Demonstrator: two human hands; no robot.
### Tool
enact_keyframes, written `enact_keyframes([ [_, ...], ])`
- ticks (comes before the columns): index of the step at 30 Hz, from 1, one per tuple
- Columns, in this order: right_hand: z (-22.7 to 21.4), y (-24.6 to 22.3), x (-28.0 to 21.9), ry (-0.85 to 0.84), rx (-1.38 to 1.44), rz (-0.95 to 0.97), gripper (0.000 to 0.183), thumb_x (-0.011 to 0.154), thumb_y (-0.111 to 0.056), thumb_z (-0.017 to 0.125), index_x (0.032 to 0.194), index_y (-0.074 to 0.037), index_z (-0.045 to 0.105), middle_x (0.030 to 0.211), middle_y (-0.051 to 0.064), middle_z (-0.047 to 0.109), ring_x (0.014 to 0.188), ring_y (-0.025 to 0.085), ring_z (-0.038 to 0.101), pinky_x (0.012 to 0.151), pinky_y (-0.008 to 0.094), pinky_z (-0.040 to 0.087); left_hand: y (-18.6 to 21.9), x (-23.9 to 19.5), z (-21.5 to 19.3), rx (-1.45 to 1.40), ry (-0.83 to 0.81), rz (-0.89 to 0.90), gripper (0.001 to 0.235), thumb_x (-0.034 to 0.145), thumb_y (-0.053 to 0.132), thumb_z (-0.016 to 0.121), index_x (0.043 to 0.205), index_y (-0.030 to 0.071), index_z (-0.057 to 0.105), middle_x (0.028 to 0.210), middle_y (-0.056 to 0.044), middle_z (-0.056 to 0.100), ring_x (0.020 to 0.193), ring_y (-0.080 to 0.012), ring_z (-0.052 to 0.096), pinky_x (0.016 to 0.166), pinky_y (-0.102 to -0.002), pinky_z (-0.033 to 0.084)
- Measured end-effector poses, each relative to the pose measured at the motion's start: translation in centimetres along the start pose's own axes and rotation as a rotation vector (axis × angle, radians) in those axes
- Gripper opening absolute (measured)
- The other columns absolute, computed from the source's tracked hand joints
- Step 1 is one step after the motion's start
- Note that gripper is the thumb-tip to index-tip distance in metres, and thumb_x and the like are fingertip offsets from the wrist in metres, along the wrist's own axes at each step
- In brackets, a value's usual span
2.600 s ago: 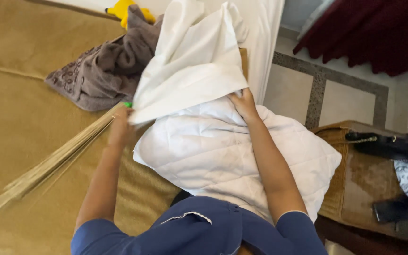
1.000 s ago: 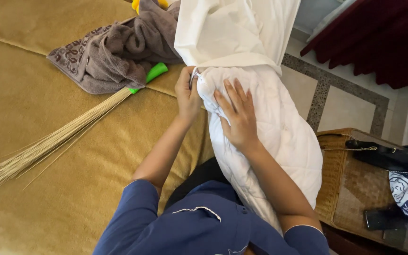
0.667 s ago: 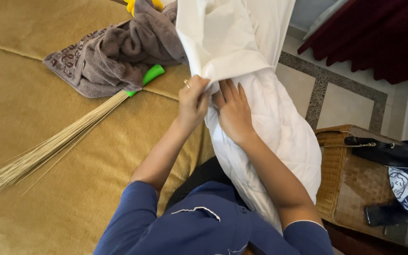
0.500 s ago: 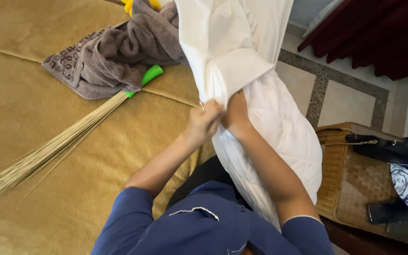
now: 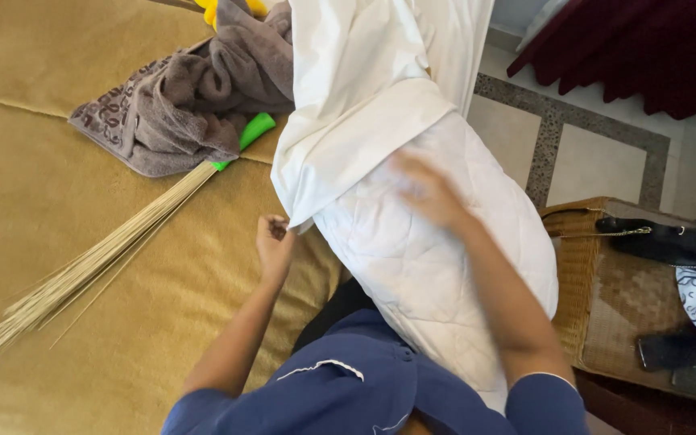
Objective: The person beats a white pillow with a rattan beater, then sets the beater aside and slides the pillow into a white pillowcase on the bed. They work the fabric over the pillow, adjust the corners, and place the covered pillow on the bed.
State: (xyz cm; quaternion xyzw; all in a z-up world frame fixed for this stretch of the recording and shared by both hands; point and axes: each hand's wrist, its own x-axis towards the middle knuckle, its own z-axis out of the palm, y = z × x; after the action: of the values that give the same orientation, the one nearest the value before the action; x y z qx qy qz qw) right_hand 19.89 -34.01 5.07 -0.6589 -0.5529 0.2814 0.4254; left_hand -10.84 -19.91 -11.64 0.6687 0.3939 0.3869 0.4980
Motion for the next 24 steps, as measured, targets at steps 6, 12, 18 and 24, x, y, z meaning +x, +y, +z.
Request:
enact_keyframes([
  [6,-11.1,10.5,-6.1,0.472,-0.457,0.334,0.078,0.093,-0.048,0.074,0.145,0.004,0.050,0.149,0.033,0.042,0.138,0.045,0.039,0.111,0.048,0.032,-6.7,0.7,3.3,-0.229,-0.152,-0.289,0.027,0.095,0.017,0.070,0.112,-0.002,0.061,0.106,-0.011,0.069,0.095,-0.0190,0.066,0.086,-0.035,0.054],
  [12,-10.7,27.6,-17.2,0.387,0.274,0.852,0.096,0.089,-0.077,0.044,0.150,-0.003,0.041,0.158,0.018,0.040,0.146,0.032,0.036,0.116,0.040,0.029,-12.7,0.6,6.6,-0.449,-0.480,-0.236,0.057,0.101,0.038,0.057,0.138,-0.006,0.057,0.141,-0.019,0.057,0.130,-0.0273,0.051,0.114,-0.040,0.037],
  [18,-10.6,29.3,-19.6,0.584,-0.554,0.562,0.072,0.115,-0.057,0.057,0.084,0.007,0.064,0.079,0.020,0.060,0.070,0.033,0.054,0.077,0.045,0.050,0.3,1.5,8.0,0.062,-0.253,-0.046,0.059,0.095,0.035,0.066,0.137,-0.006,0.058,0.143,-0.023,0.055,0.133,-0.0326,0.049,0.113,-0.042,0.037],
  [24,-9.8,15.3,-13.9,0.891,-0.523,0.234,0.062,0.116,-0.039,0.060,0.066,-0.003,0.054,0.062,0.007,0.052,0.056,0.018,0.043,0.055,0.037,0.034,-5.9,5.0,12.6,-0.138,-0.490,-0.092,0.061,0.105,0.043,0.037,0.147,-0.001,0.046,0.146,-0.026,0.053,0.140,-0.0361,0.045,0.116,-0.039,0.034],
])
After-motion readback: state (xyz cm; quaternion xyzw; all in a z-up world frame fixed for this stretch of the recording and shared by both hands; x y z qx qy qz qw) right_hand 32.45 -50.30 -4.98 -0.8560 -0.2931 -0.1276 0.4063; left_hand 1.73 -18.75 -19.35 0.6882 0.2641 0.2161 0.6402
